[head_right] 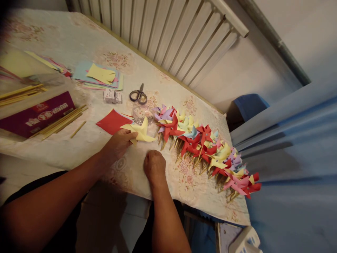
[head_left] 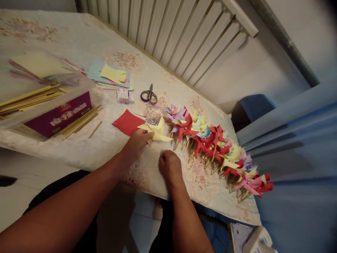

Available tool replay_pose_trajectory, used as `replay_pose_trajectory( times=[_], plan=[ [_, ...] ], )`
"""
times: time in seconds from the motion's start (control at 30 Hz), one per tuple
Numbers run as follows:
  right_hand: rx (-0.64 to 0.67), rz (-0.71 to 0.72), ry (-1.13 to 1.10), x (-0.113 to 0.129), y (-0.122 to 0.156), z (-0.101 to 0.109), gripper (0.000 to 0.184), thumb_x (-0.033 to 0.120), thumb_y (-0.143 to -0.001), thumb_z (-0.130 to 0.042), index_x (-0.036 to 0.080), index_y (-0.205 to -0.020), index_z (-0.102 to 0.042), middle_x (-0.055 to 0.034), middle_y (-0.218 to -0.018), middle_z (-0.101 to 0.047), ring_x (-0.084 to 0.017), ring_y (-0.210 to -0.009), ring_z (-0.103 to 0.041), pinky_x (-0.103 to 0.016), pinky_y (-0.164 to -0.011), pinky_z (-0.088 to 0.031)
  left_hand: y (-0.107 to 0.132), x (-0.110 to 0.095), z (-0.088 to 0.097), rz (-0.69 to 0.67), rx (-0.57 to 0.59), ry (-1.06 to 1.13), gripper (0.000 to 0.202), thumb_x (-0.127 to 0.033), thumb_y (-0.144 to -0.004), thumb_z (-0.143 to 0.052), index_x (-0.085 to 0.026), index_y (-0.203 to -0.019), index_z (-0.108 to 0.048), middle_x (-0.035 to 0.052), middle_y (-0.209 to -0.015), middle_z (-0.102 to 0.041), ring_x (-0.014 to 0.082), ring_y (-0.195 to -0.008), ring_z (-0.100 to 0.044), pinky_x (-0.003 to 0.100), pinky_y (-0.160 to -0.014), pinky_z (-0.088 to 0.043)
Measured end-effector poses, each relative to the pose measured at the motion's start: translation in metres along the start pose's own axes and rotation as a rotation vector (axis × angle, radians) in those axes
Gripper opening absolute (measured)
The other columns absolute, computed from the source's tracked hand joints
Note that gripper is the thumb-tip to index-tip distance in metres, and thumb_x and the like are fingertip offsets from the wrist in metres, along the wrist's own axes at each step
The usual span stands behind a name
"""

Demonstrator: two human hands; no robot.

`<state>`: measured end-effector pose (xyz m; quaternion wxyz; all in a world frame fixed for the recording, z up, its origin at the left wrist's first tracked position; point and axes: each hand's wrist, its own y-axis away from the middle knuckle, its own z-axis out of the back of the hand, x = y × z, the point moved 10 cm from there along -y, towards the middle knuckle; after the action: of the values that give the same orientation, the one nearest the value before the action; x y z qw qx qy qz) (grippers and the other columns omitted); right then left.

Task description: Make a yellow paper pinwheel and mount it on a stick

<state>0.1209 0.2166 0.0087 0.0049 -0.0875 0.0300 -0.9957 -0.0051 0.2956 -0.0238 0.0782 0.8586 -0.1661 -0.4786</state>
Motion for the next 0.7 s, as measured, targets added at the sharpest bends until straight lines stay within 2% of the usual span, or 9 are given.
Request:
replay_pose_trajectory(
  times=[0.23,0.53,0.7],
  plan=[
    [-0.011,-0.007,-0.008,-0.0004,0.0002,0.0019,0.017,0.012,-0.086,-0.053,0.018,-0.082,-0.068,-0.0070,-0.084,-0.070,-0.019,-0.081,-0.060,-0.027,-0.071,-0.038,0.0027,-0.0052,-0.0018,-0.012,0.001,0.002,0.012,-0.023,-0.068,-0.069,-0.015,-0.061,-0.065,0.0001,-0.060,-0.061,0.0092,-0.052,-0.051,0.021,-0.048,-0.035],
    [0.017,-0.035,0.018,-0.0017,-0.0004,-0.0011,0.016,0.013,-0.087,-0.054,0.018,-0.084,-0.068,-0.0084,-0.086,-0.070,-0.019,-0.083,-0.060,-0.028,-0.071,-0.038,0.0002,0.0007,0.0011,-0.015,0.021,0.009,0.015,-0.026,-0.067,-0.072,-0.014,-0.064,-0.063,-0.0014,-0.059,-0.059,0.0082,-0.052,-0.049,0.020,-0.048,-0.034],
    [0.009,-0.027,0.027,0.0000,0.0002,0.0007,0.016,0.012,-0.087,-0.054,0.017,-0.084,-0.068,-0.0091,-0.087,-0.070,-0.020,-0.083,-0.060,-0.028,-0.072,-0.038,0.0025,-0.0006,0.0006,-0.011,-0.004,0.000,0.015,-0.025,-0.066,-0.072,-0.014,-0.062,-0.062,-0.0023,-0.056,-0.057,0.0075,-0.050,-0.047,0.020,-0.046,-0.032]
  ],
)
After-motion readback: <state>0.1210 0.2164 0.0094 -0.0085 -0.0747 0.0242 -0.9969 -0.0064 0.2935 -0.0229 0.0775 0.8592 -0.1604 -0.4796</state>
